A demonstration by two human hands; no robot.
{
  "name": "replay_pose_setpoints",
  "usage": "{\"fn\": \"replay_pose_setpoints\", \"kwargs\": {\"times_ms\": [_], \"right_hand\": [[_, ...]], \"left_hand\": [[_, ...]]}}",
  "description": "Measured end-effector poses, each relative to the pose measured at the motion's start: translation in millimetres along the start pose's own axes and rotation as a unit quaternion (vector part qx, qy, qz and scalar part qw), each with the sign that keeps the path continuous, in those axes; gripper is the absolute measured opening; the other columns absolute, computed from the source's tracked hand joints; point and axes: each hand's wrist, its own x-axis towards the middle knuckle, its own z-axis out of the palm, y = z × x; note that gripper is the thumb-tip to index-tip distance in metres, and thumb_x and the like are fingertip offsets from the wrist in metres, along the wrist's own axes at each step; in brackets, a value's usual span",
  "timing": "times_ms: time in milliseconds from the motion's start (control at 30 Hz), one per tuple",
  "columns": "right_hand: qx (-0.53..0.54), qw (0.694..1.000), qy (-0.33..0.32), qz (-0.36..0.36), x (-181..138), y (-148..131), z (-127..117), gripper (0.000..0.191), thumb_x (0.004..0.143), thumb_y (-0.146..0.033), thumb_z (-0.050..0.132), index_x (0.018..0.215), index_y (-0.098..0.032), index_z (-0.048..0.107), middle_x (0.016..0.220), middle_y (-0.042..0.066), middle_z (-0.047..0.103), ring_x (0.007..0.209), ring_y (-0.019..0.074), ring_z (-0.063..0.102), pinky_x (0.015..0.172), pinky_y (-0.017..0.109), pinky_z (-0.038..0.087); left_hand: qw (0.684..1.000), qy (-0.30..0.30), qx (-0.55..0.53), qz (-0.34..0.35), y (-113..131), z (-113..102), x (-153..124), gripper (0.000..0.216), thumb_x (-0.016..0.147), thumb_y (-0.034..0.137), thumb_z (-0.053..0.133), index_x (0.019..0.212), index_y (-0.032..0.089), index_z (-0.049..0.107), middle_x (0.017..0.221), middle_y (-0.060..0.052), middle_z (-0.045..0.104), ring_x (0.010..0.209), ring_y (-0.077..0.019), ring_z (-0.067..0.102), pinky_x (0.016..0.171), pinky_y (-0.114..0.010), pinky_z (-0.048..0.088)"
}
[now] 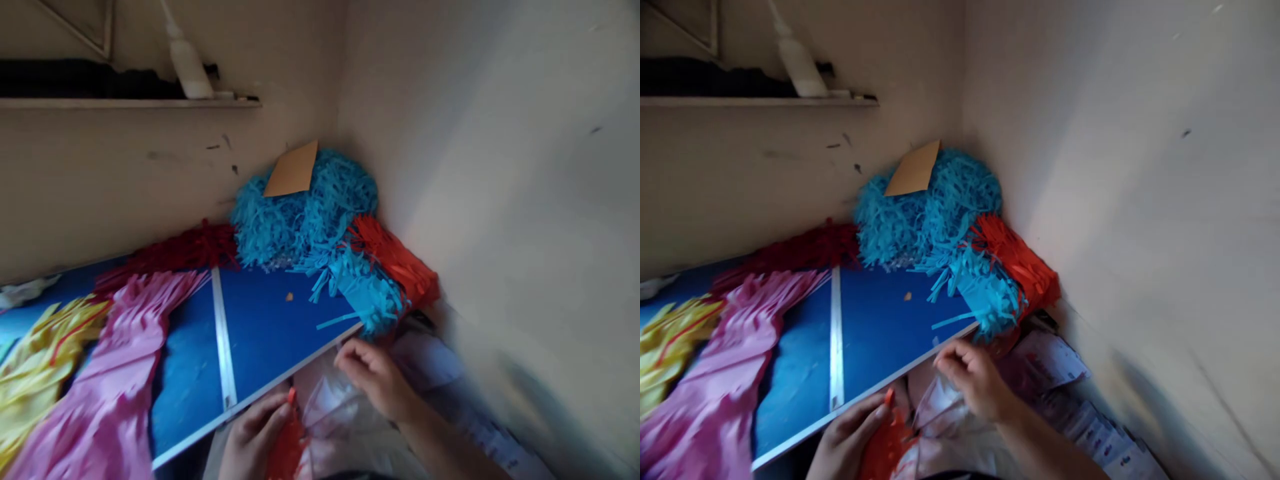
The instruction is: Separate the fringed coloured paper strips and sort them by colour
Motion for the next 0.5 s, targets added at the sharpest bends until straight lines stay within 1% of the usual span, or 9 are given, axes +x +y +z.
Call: {"fn": "replay_pose_setpoints", "kwargs": {"times_ms": [33,67,133,200,300,500], "right_hand": [[-0.070,0.997,-0.029,-0.006,-4,3,17,0.021,0.090,-0.034,0.063,0.075,-0.019,0.064,0.063,-0.003,0.056,0.057,0.0106,0.047,0.057,0.024,0.036],[-0.129,0.990,-0.048,-0.022,-8,5,31,0.022,0.090,-0.030,0.062,0.073,-0.018,0.063,0.065,-0.003,0.056,0.061,0.0113,0.050,0.060,0.024,0.036],[-0.192,0.979,-0.059,-0.047,-13,8,51,0.024,0.090,-0.026,0.059,0.068,-0.017,0.061,0.066,-0.002,0.056,0.066,0.0121,0.053,0.064,0.024,0.037],[-0.208,0.975,-0.069,-0.046,-13,7,60,0.024,0.090,-0.025,0.058,0.067,-0.017,0.059,0.064,-0.003,0.054,0.064,0.0116,0.052,0.062,0.023,0.036],[-0.221,0.971,-0.077,-0.041,-12,5,63,0.024,0.088,-0.023,0.056,0.065,-0.017,0.056,0.063,-0.003,0.053,0.062,0.0110,0.051,0.060,0.022,0.036],[-0.224,0.972,-0.074,-0.026,-13,9,67,0.023,0.085,-0.023,0.055,0.063,-0.018,0.056,0.062,-0.003,0.054,0.062,0.0114,0.053,0.060,0.022,0.037]], "left_hand": [[0.997,0.007,-0.065,-0.049,2,4,-1,0.044,0.051,0.049,0.090,0.081,0.019,0.078,0.076,-0.006,0.074,0.071,-0.0220,0.069,0.064,-0.028,0.056],[0.989,0.010,-0.126,-0.080,3,8,-2,0.043,0.050,0.046,0.091,0.080,0.018,0.077,0.070,-0.004,0.072,0.064,-0.0186,0.066,0.059,-0.026,0.053],[0.970,0.003,-0.220,-0.101,4,15,-4,0.039,0.049,0.038,0.094,0.075,0.016,0.074,0.064,-0.001,0.069,0.057,-0.0133,0.062,0.056,-0.022,0.050],[0.957,0.000,-0.273,-0.102,3,19,-6,0.035,0.050,0.031,0.094,0.072,0.015,0.072,0.062,0.000,0.067,0.055,-0.0105,0.061,0.055,-0.019,0.047],[0.948,0.003,-0.299,-0.110,3,17,-8,0.035,0.050,0.028,0.095,0.074,0.016,0.072,0.063,0.001,0.068,0.055,-0.0099,0.061,0.054,-0.018,0.047],[0.953,0.019,-0.285,-0.106,2,14,-5,0.040,0.044,0.032,0.096,0.072,0.016,0.071,0.064,0.001,0.069,0.057,-0.0113,0.062,0.054,-0.019,0.048]]}}
